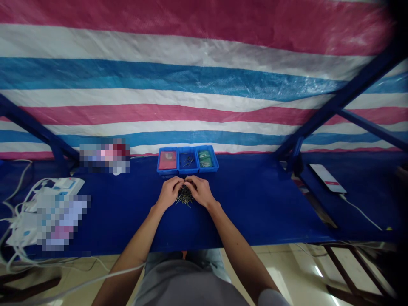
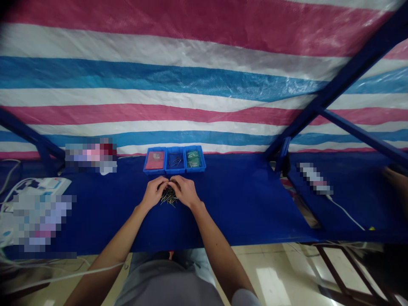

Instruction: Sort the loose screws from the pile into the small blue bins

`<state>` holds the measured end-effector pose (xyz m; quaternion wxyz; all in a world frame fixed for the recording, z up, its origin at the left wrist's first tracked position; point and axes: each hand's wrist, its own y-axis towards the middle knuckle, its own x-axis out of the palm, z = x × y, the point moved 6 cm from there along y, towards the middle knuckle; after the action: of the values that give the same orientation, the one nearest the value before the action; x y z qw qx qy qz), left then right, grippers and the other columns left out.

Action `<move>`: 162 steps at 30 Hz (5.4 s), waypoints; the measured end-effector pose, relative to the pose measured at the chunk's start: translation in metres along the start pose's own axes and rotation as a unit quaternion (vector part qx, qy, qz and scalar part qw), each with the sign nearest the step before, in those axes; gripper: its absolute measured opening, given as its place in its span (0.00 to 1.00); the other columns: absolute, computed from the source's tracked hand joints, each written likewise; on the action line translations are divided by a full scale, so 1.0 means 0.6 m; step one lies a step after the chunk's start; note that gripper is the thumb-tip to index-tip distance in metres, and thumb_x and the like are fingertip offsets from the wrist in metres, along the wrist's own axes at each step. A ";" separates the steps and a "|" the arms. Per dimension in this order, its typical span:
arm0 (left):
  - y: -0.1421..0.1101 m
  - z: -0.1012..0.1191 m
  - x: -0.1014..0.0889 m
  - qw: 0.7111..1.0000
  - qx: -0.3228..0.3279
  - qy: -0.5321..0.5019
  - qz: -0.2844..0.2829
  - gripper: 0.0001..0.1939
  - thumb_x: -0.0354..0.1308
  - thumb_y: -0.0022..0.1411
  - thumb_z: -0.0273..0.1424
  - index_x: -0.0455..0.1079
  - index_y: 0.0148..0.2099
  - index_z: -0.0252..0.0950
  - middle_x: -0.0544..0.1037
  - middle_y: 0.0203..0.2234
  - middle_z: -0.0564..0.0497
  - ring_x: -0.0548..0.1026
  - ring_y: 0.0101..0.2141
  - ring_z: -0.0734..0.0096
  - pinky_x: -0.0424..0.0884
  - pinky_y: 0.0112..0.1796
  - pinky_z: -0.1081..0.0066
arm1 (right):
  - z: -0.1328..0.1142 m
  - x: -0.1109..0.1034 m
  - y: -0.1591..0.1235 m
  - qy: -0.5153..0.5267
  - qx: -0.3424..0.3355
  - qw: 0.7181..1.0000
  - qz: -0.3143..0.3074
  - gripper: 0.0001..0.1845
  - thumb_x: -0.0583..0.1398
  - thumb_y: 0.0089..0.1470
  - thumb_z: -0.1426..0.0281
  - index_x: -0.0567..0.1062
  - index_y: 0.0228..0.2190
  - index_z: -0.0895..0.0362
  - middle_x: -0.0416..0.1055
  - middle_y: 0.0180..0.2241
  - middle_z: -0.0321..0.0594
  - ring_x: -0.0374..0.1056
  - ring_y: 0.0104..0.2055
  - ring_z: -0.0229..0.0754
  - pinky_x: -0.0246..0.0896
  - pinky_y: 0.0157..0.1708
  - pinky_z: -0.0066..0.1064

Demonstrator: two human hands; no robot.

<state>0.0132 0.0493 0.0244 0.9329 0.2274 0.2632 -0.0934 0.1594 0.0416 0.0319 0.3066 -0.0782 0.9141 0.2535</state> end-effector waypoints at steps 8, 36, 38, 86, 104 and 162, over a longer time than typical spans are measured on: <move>0.001 -0.001 0.000 1.000 -0.007 -0.006 0.005 0.15 0.49 0.71 0.36 0.70 0.34 0.36 0.73 0.26 0.52 0.71 0.28 0.72 0.66 0.35 0.73 | 0.005 0.001 0.000 0.005 -0.011 1.000 0.005 0.14 0.51 0.68 0.66 0.76 0.41 0.53 0.74 0.38 0.41 0.71 0.39 0.40 0.62 0.41 0.29; 0.000 0.000 -0.008 0.999 -0.019 -0.002 0.027 0.14 0.52 0.69 0.36 0.71 0.34 0.35 0.75 0.26 0.52 0.72 0.27 0.72 0.66 0.33 0.74 | 0.000 -0.002 0.001 0.010 -0.005 1.000 0.011 0.12 0.52 0.67 0.66 0.75 0.42 0.53 0.75 0.39 0.41 0.71 0.38 0.40 0.62 0.41 0.29; 0.000 -0.003 -0.007 0.999 -0.020 -0.004 0.028 0.14 0.52 0.69 0.36 0.71 0.34 0.35 0.75 0.26 0.52 0.72 0.27 0.72 0.66 0.32 0.74 | 0.001 -0.001 0.002 0.013 -0.006 1.000 0.012 0.12 0.52 0.67 0.67 0.75 0.41 0.53 0.75 0.39 0.41 0.71 0.39 0.40 0.62 0.42 0.30; 0.001 -0.005 -0.007 0.999 -0.027 -0.006 0.030 0.13 0.52 0.69 0.36 0.72 0.34 0.35 0.75 0.26 0.52 0.72 0.28 0.72 0.66 0.33 0.74 | 0.015 0.003 0.001 0.040 -0.006 0.999 0.032 0.11 0.54 0.66 0.66 0.76 0.37 0.53 0.76 0.36 0.39 0.72 0.37 0.40 0.62 0.40 0.29; 0.002 0.002 -0.008 0.999 -0.023 -0.011 0.026 0.13 0.52 0.69 0.36 0.72 0.34 0.35 0.75 0.26 0.51 0.73 0.28 0.72 0.67 0.34 0.74 | 0.010 0.004 0.001 -0.026 0.005 1.000 0.007 0.17 0.50 0.69 0.62 0.71 0.30 0.55 0.71 0.27 0.36 0.66 0.28 0.37 0.53 0.32 0.27; -0.004 -0.022 -0.011 0.996 -0.074 -0.013 0.042 0.16 0.53 0.68 0.41 0.73 0.36 0.34 0.72 0.21 0.55 0.65 0.21 0.76 0.61 0.27 0.75 | 0.005 -0.009 0.003 0.029 0.010 0.998 0.046 0.11 0.54 0.65 0.64 0.75 0.39 0.53 0.71 0.32 0.39 0.65 0.30 0.39 0.62 0.34 0.30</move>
<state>0.0008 0.0540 0.0169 0.9537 0.1668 0.2475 -0.0375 0.1644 0.0443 0.0338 0.2689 -0.0408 0.9276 0.2560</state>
